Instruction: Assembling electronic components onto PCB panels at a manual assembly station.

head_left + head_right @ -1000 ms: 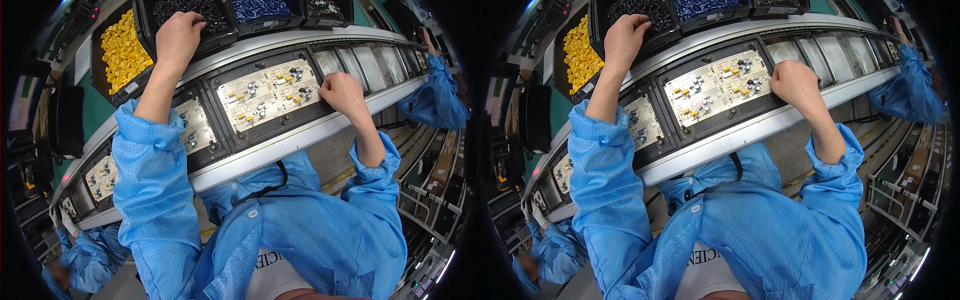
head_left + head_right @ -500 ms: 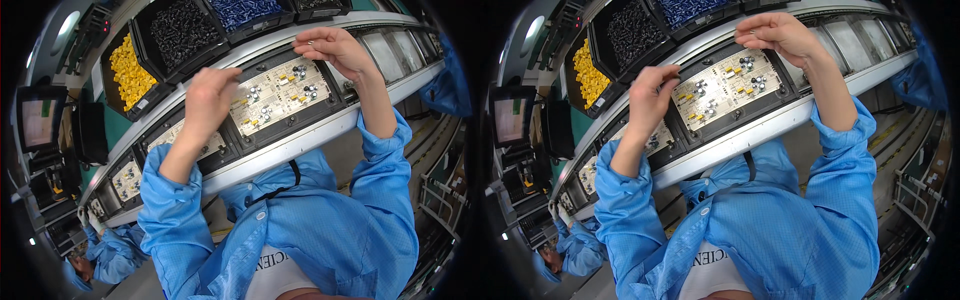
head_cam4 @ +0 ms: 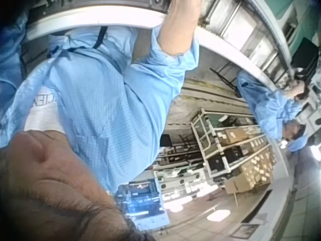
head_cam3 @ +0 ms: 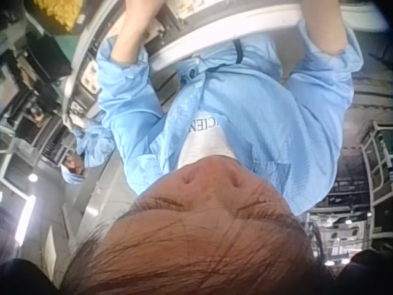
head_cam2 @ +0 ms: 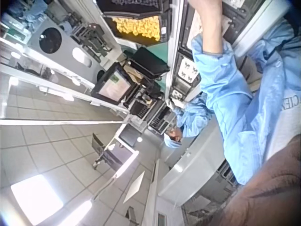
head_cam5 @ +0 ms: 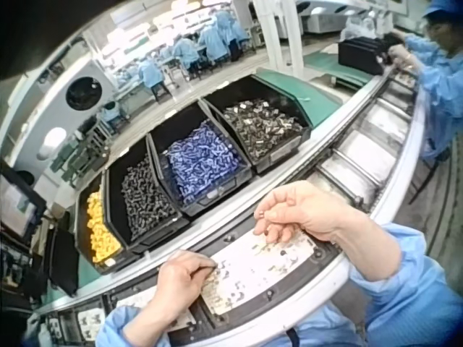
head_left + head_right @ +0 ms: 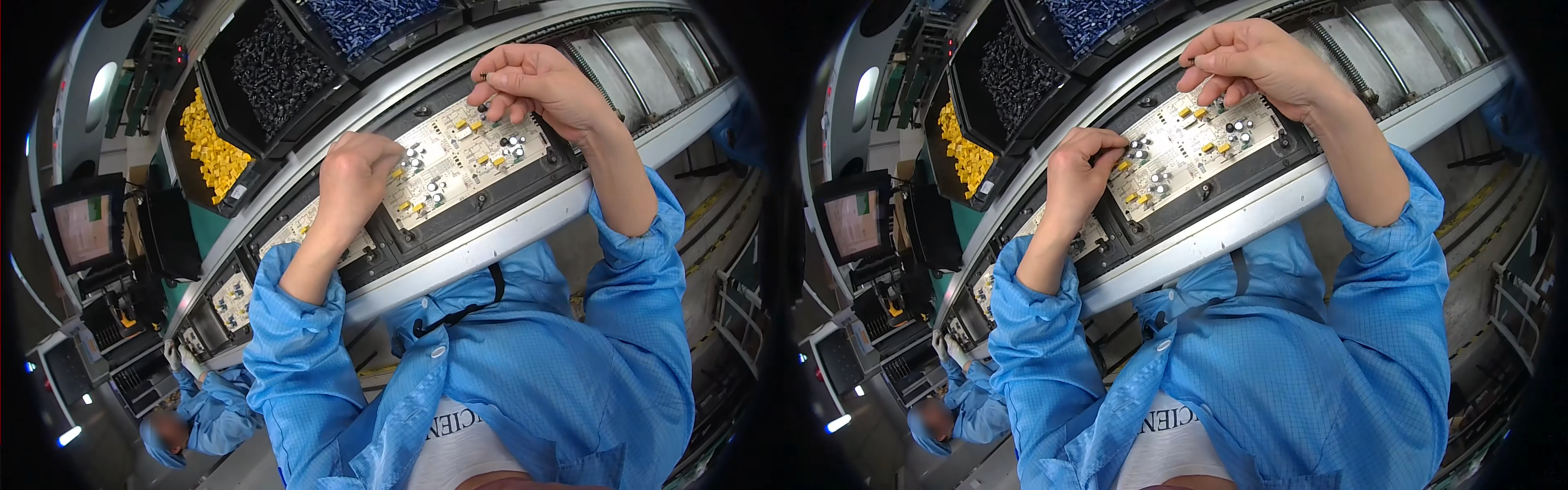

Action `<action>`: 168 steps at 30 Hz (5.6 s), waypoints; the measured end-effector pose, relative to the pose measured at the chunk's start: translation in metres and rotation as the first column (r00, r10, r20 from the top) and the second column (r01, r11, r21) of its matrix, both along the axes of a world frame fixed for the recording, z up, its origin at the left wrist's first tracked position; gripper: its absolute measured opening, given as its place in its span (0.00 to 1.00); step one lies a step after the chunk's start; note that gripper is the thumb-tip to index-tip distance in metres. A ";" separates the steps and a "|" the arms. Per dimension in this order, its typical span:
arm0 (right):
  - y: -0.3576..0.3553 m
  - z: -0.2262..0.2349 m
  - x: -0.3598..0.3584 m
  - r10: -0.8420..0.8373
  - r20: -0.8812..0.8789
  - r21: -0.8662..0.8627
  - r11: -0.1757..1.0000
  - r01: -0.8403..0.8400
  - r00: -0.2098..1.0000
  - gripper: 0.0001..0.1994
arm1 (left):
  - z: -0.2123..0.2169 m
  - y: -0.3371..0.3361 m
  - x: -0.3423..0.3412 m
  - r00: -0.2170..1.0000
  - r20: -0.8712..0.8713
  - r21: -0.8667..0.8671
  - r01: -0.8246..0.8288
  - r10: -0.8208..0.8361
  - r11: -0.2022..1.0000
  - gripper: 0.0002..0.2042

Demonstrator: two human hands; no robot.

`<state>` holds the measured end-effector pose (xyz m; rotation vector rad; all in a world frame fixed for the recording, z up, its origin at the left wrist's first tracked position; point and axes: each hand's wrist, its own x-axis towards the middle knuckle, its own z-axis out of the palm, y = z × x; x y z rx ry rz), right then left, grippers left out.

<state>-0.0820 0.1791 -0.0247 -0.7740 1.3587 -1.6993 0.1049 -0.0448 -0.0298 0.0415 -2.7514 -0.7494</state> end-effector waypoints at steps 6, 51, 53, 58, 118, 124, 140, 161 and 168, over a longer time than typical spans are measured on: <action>0.001 0.001 0.004 -0.010 -0.022 0.010 1.000 0.010 1.000 0.10 | 0.002 0.005 -0.003 0.998 0.043 -0.004 -0.047 0.047 0.999 0.06; -0.063 0.002 0.089 0.351 -0.899 0.433 0.629 0.646 0.261 0.07 | 0.014 -0.124 -0.037 0.956 -0.156 -0.082 -0.262 0.247 0.962 0.10; -0.068 0.003 0.089 0.367 -0.892 0.446 0.618 0.647 0.265 0.08 | 0.017 -0.123 -0.032 0.924 -0.328 -0.169 -0.260 0.194 0.951 0.09; -0.073 0.006 0.084 0.397 -0.869 0.487 0.585 0.649 0.294 0.08 | 0.037 -0.100 -0.024 0.905 -0.318 0.095 -0.266 0.282 0.959 0.06; -0.048 0.003 -0.061 -0.679 -0.479 -0.283 0.719 0.634 0.556 0.08 | -0.017 0.037 0.013 0.988 -0.086 -0.146 0.112 -0.125 0.983 0.06; -0.038 0.005 -0.044 -0.558 -0.132 -0.349 0.800 0.488 0.819 0.09 | -0.023 0.036 0.011 0.977 -0.130 -0.180 0.146 -0.171 0.973 0.06; -0.003 -0.023 0.106 0.024 -0.843 0.383 0.729 0.568 0.537 0.07 | 0.019 -0.004 0.049 0.973 -0.163 -0.060 0.154 -0.162 0.986 0.11; -0.029 -0.017 0.115 0.348 -0.897 0.425 0.513 0.745 0.272 0.09 | -0.012 -0.067 0.258 0.915 -0.079 -0.112 -0.402 0.395 0.909 0.16; -0.030 -0.016 0.119 0.374 -0.893 0.424 0.515 0.745 0.250 0.09 | -0.032 -0.071 0.285 0.865 -0.061 -0.140 -0.501 0.497 0.854 0.29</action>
